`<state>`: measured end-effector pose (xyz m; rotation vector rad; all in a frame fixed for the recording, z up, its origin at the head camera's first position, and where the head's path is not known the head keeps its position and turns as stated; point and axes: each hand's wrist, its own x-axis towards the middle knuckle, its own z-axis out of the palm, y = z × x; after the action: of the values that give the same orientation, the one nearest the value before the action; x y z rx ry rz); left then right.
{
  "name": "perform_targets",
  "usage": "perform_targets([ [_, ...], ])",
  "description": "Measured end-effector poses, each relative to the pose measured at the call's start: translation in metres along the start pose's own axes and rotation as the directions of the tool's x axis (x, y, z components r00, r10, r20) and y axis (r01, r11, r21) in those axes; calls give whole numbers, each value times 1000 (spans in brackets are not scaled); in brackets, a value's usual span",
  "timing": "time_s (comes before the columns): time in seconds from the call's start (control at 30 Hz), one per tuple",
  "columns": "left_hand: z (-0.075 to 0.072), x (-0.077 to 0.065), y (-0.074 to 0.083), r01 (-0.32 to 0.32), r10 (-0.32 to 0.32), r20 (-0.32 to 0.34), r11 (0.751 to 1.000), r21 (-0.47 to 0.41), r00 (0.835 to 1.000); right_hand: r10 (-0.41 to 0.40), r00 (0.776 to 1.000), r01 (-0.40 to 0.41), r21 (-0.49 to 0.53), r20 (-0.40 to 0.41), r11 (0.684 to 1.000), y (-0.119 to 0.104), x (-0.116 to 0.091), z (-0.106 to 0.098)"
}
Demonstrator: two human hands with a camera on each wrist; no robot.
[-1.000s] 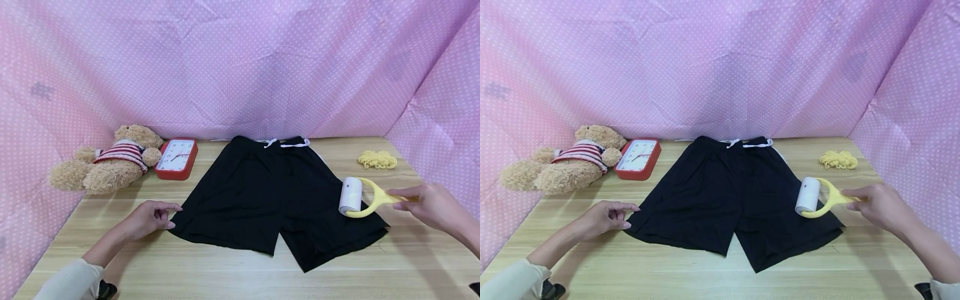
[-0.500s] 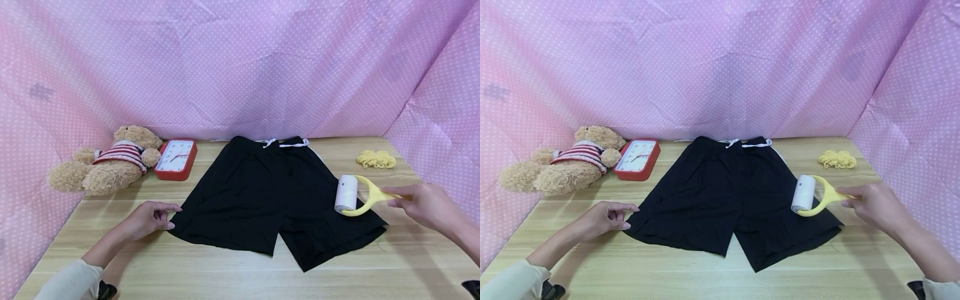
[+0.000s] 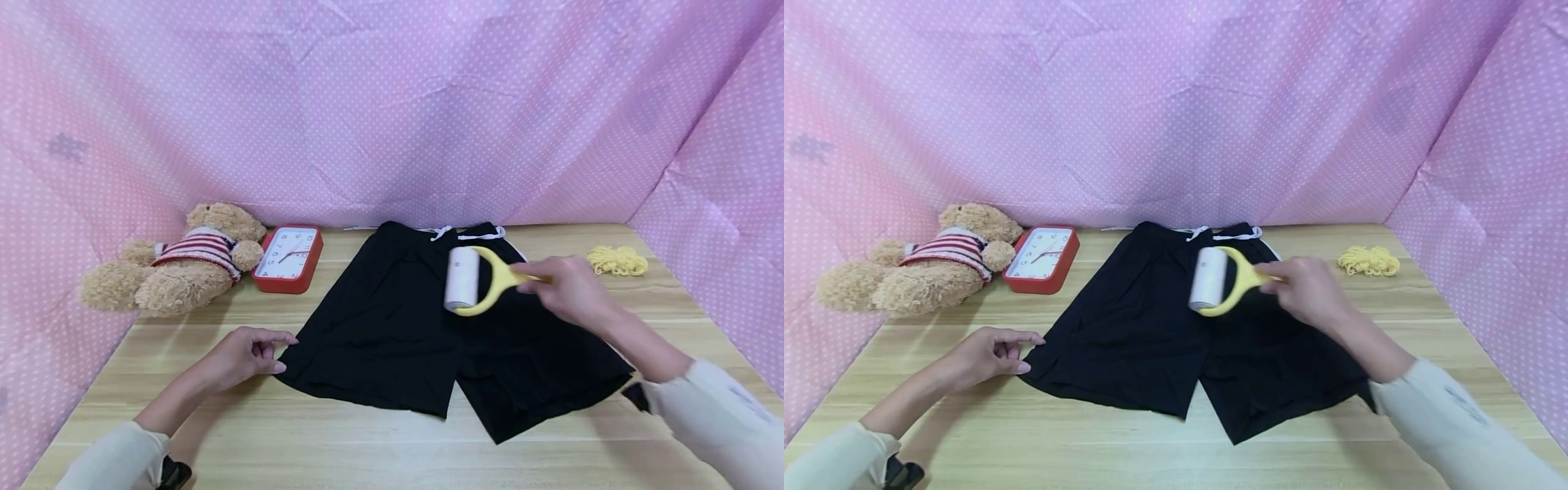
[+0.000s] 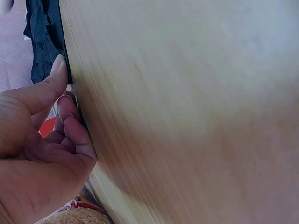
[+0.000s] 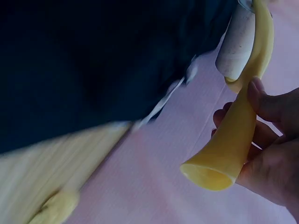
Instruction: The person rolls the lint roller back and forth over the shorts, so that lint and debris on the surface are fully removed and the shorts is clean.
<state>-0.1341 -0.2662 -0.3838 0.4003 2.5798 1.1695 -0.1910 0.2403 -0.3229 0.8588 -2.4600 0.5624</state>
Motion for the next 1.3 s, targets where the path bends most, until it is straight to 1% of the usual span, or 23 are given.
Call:
perform_targets([
  [0.07, 0, 0, 0, -3, 3, -1, 1000, -8, 1000, -24, 999, 23, 46, 25, 999, -12, 19, 17],
  [0.17, 0, 0, 0, -7, 7, -5, 1000, -9, 1000, -48, 996, 41, 88, 74, 995, -29, 46, 43],
  [0.27, 0, 0, 1, -11, 11, -6, 1000, -8, 1000, -62, 990, 45, 129, 128, 991, -46, 67, 67],
  [0.4, 1, 1, 1, -17, 17, 0, 1000, -4, 1000, -77, 978, 48, 151, 192, 987, -65, 83, 94],
  [0.53, 1, 3, 1, -12, 12, -2, 1000, 9, 1000, -49, 964, 14, 133, 261, 991, -76, 91, 106],
  [0.67, 0, 3, 2, 9, -9, -4, 1000, 6, 1000, -4, 956, -29, 107, 295, 994, -79, 93, 106],
  [0.73, -1, 3, 2, 24, -24, -6, 1000, 2, 1000, 3, 953, -35, 100, 304, 994, -77, 93, 103],
  [0.87, -1, 2, 2, 31, -31, -5, 999, 4, 999, 2, 950, -37, 105, 312, 994, -71, 87, 94],
  [1.1, -2, 2, 2, 12, -12, 9, 1000, -9, 1000, 40, 949, -79, 115, 312, 990, -51, 66, 73],
  [1.3, -2, 1, 2, 13, -13, 12, 1000, -13, 1000, 43, 955, -68, 75, 293, 995, -26, 44, 51],
])
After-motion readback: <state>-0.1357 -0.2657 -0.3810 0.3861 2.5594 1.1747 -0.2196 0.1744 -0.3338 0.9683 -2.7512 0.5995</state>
